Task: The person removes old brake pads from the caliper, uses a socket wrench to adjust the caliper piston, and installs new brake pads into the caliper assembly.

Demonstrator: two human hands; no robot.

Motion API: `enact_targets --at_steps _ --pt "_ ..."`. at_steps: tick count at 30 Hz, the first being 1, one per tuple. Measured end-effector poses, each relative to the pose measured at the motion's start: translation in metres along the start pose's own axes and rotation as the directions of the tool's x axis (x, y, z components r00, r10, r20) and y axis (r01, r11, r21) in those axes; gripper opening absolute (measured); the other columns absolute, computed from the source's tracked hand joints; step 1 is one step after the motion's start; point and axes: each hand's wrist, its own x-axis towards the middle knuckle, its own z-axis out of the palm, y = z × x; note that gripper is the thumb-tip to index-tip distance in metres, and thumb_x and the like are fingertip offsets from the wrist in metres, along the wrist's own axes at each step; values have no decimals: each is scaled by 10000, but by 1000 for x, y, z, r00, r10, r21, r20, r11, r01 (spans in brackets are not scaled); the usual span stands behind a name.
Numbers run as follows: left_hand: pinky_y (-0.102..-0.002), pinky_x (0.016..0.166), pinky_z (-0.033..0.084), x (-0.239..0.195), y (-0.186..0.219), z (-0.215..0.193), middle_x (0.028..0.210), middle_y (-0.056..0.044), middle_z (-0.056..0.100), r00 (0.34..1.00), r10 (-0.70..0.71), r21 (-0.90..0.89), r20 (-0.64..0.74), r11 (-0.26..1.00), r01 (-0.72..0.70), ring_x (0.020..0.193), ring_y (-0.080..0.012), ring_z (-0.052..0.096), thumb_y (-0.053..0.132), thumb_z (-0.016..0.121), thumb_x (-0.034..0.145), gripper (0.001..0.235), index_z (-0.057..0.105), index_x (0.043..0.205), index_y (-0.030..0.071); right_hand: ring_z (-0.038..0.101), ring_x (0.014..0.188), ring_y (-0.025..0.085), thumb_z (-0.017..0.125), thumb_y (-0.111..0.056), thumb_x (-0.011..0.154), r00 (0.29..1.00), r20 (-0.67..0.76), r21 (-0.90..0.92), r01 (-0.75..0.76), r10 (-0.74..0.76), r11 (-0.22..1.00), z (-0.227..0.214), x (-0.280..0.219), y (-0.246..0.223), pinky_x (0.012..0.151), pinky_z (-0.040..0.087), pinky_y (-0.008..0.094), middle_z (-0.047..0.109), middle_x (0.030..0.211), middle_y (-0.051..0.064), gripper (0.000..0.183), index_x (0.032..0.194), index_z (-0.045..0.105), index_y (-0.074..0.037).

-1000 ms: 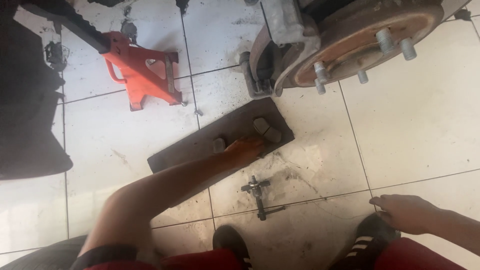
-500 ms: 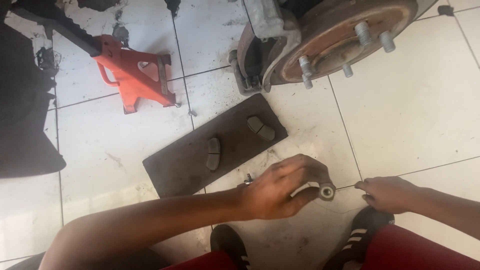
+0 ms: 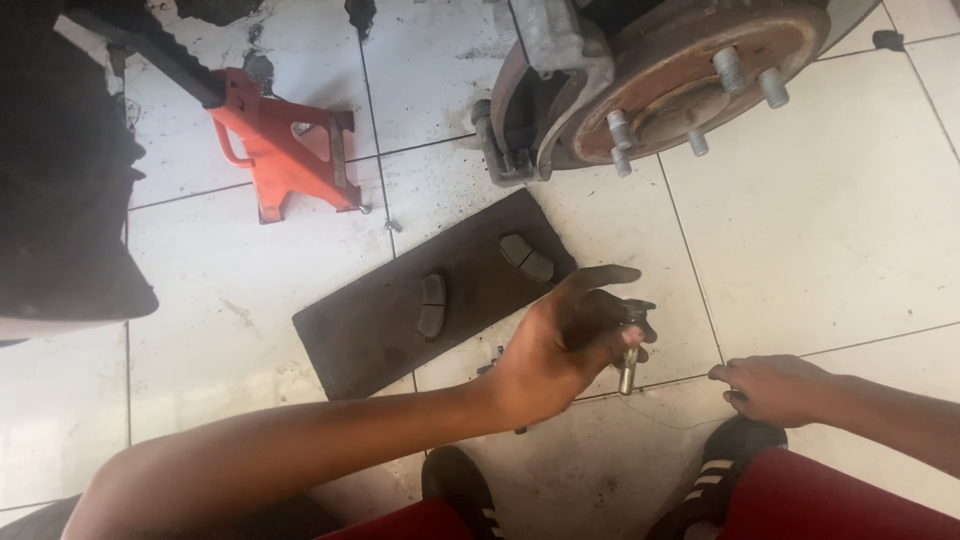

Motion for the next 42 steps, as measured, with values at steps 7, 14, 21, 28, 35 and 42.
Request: enact_targets --at_steps 7,14,21,28,35,42 --pt "-349 835 638 0 -12 -4 1081 -180 726 1000 -19 -138 -12 990 17 998 -201 742 159 649 1007 361 506 1282 -27 658 1121 189 487 -364 1050 1000 19 -16 -6 6 1000 -3 -5 -4 997 539 387 650 1252 39 483 1481 453 -149" --pt "-391 878 640 4 -32 -9 1050 -212 723 982 -186 -301 -23 938 171 993 -263 754 221 726 935 374 505 1147 7 671 1134 167 478 -372 1046 999 42 12 -10 10 1000 5 3 2 1009 551 366 652 1267 23 491 1490 445 -163" --pt "-377 891 608 -16 -68 -13 1040 -190 683 930 -364 -348 51 866 358 977 -264 739 173 730 948 309 517 1071 -14 681 1154 152 465 -389 1048 995 63 -67 -75 79 995 -1 0 -2 1025 572 355 646 1295 -20 500 1510 413 -206" --pt "-371 852 618 -20 -81 -34 1026 -159 674 908 -419 -307 3 864 399 939 -223 734 207 727 942 323 511 1066 1 684 1130 130 511 -392 1039 974 141 55 -186 177 981 -4 11 -17 1029 602 338 735 1241 -18 497 1504 464 -222" --pt "-321 666 644 -8 -138 -109 1012 -123 747 885 -358 225 -297 875 429 807 -210 742 254 699 944 357 576 1220 64 720 1157 120 504 -442 1019 998 50 56 -36 33 998 -21 8 -53 1050 579 333 716 1276 -31 496 1466 479 -229" --pt "-394 800 608 6 -292 -293 1096 -170 750 806 -112 363 -581 851 380 960 -258 722 202 676 963 334 663 1246 24 702 1147 81 495 -424 1027 994 100 58 -41 35 997 10 34 -30 1067 607 296 747 1272 -72 461 1460 500 -264"
